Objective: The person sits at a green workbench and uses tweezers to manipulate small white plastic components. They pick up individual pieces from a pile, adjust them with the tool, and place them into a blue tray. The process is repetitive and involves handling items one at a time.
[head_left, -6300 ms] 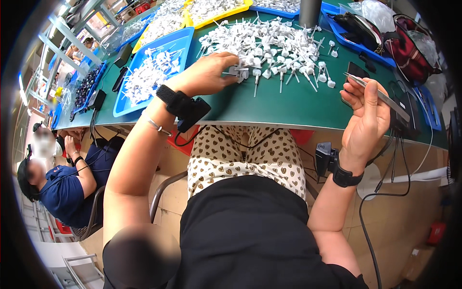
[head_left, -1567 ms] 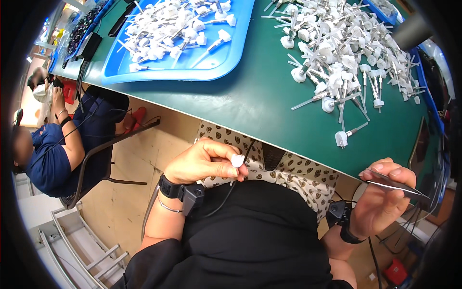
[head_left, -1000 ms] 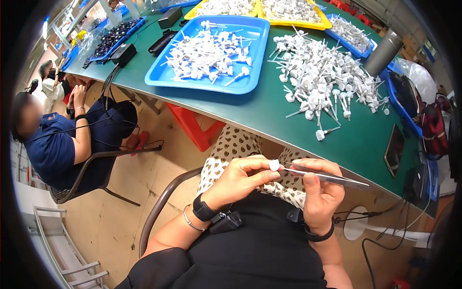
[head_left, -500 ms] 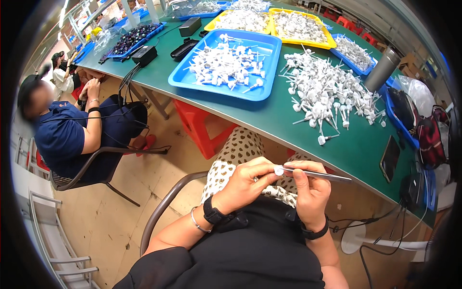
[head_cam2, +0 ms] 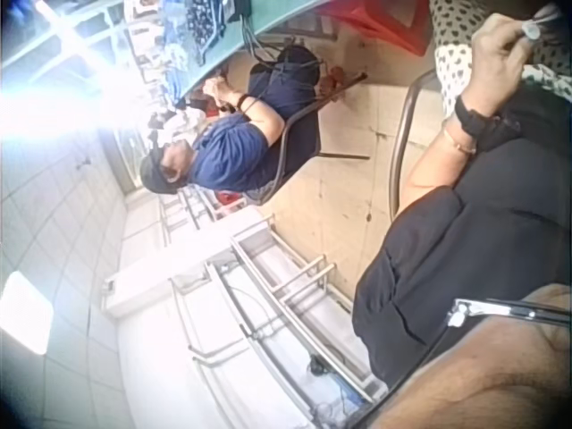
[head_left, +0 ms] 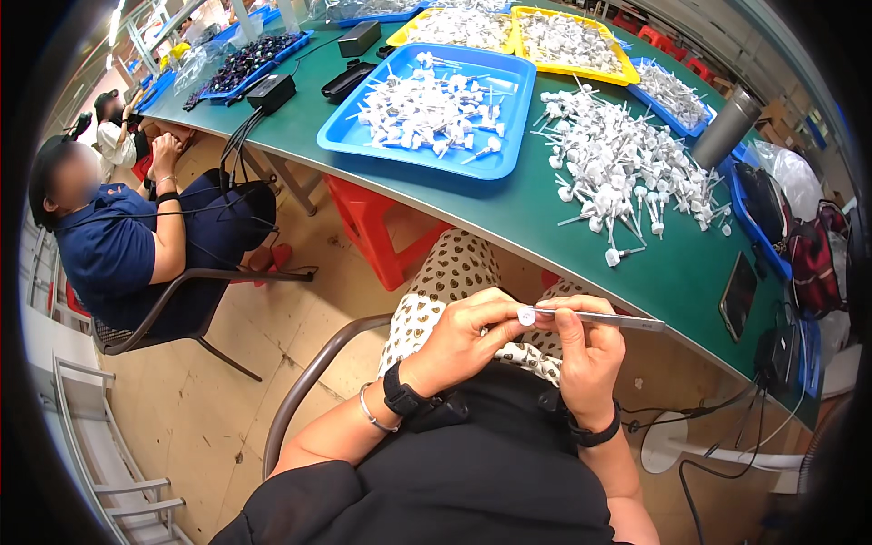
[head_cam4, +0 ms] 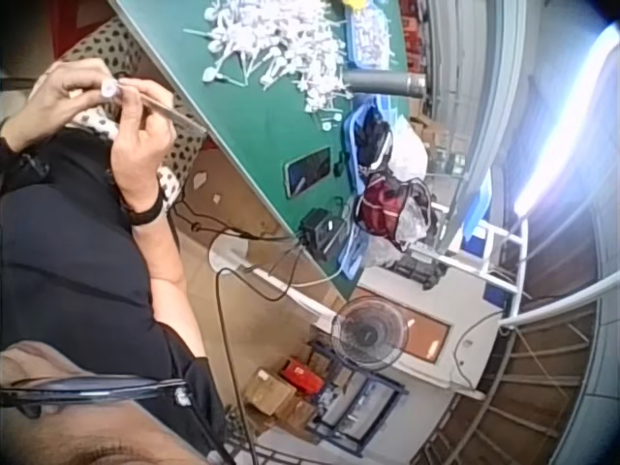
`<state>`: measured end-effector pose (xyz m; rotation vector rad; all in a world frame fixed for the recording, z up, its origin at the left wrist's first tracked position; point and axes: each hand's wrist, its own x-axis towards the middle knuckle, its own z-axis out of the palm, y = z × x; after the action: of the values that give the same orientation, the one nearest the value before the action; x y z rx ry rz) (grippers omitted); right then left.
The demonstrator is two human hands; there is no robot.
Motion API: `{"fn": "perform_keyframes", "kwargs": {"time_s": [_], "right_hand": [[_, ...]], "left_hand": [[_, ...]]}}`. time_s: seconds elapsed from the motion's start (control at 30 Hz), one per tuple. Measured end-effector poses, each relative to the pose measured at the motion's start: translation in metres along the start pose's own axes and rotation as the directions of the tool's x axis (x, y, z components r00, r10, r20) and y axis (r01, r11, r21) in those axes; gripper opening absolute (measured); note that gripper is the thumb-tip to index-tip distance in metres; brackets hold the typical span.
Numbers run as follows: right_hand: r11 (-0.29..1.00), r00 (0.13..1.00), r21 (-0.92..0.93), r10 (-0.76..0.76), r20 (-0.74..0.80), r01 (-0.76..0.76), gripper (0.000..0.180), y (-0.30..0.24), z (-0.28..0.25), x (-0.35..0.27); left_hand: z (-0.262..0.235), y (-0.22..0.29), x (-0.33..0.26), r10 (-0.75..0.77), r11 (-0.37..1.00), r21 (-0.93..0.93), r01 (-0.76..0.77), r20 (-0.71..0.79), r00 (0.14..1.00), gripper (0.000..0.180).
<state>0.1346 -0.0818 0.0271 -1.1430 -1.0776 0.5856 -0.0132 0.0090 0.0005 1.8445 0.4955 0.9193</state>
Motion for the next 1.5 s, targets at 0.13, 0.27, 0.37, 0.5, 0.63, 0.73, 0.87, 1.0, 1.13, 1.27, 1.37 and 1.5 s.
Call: {"fn": "perform_keyframes", "kwargs": {"time_s": [0.13,0.27,0.37,0.5,0.63,0.73,0.87,1.0,1.13,1.27,1.37,1.5], "right_hand": [[0.999,0.998,-0.031,0.044,0.033,-0.043,0.018,0.0,-0.002,-0.001],[0.998,0.998,-0.015,0.059,0.022,-0.058,0.017,0.001,-0.002,-0.001],[0.998,0.998,-0.014,0.062,0.016,-0.062,0.017,0.001,-0.002,-0.001],[0.998,0.998,-0.016,0.061,0.017,-0.06,0.017,0.002,-0.002,-0.002],[0.998,0.998,0.026,0.056,-0.012,-0.056,0.014,-0.002,0.001,-0.001],[0.999,0.999,0.005,0.05,0.009,-0.05,0.016,-0.002,-0.001,-0.001],[0.999,1.0,-0.041,0.001,-0.022,-0.002,0.011,-0.001,0.003,-0.002],[0.93,0.984,-0.334,-0.109,0.14,0.151,0.012,-0.005,-0.006,0.0],[0.939,0.99,-0.328,-0.062,0.13,0.102,0.007,-0.011,-0.01,0.004],[0.992,0.993,-0.086,0.101,0.06,-0.096,0.009,-0.015,-0.01,0.006],[0.993,0.995,0.057,0.1,-0.017,-0.099,0.011,-0.013,-0.005,0.004],[0.998,0.999,-0.064,-0.002,0.035,0.004,0.011,-0.009,-0.007,0.003]], "left_hand": [[0.0,0.0,-0.001,0.006,1.0,-0.004,-0.006,-0.011,1.0,0.014],[0.001,-0.001,-0.001,0.017,1.0,-0.005,-0.017,-0.018,1.0,0.014],[0.001,0.001,0.0,0.016,1.0,0.008,-0.016,-0.019,1.0,0.014],[0.001,0.0,-0.001,0.022,1.0,0.018,-0.022,-0.024,0.999,0.014],[0.002,0.001,-0.002,0.034,0.999,0.025,-0.033,-0.028,0.999,0.016],[0.002,0.0,-0.002,0.051,0.998,0.029,-0.05,-0.043,0.998,0.017],[0.003,-0.001,-0.002,0.071,0.997,0.04,-0.069,-0.046,0.996,0.017],[0.006,-0.002,-0.002,0.07,0.997,0.025,-0.069,-0.049,0.996,0.017],[0.008,-0.003,-0.001,0.104,0.994,0.019,-0.103,-0.025,0.994,0.017],[0.006,-0.004,0.002,0.14,0.99,0.02,-0.14,-0.016,0.99,0.017],[0.003,-0.006,0.002,0.072,0.997,-0.026,-0.072,-0.007,0.997,0.018],[0.002,-0.007,0.0,0.054,0.998,-0.03,-0.054,0.003,0.999,0.017]]}}
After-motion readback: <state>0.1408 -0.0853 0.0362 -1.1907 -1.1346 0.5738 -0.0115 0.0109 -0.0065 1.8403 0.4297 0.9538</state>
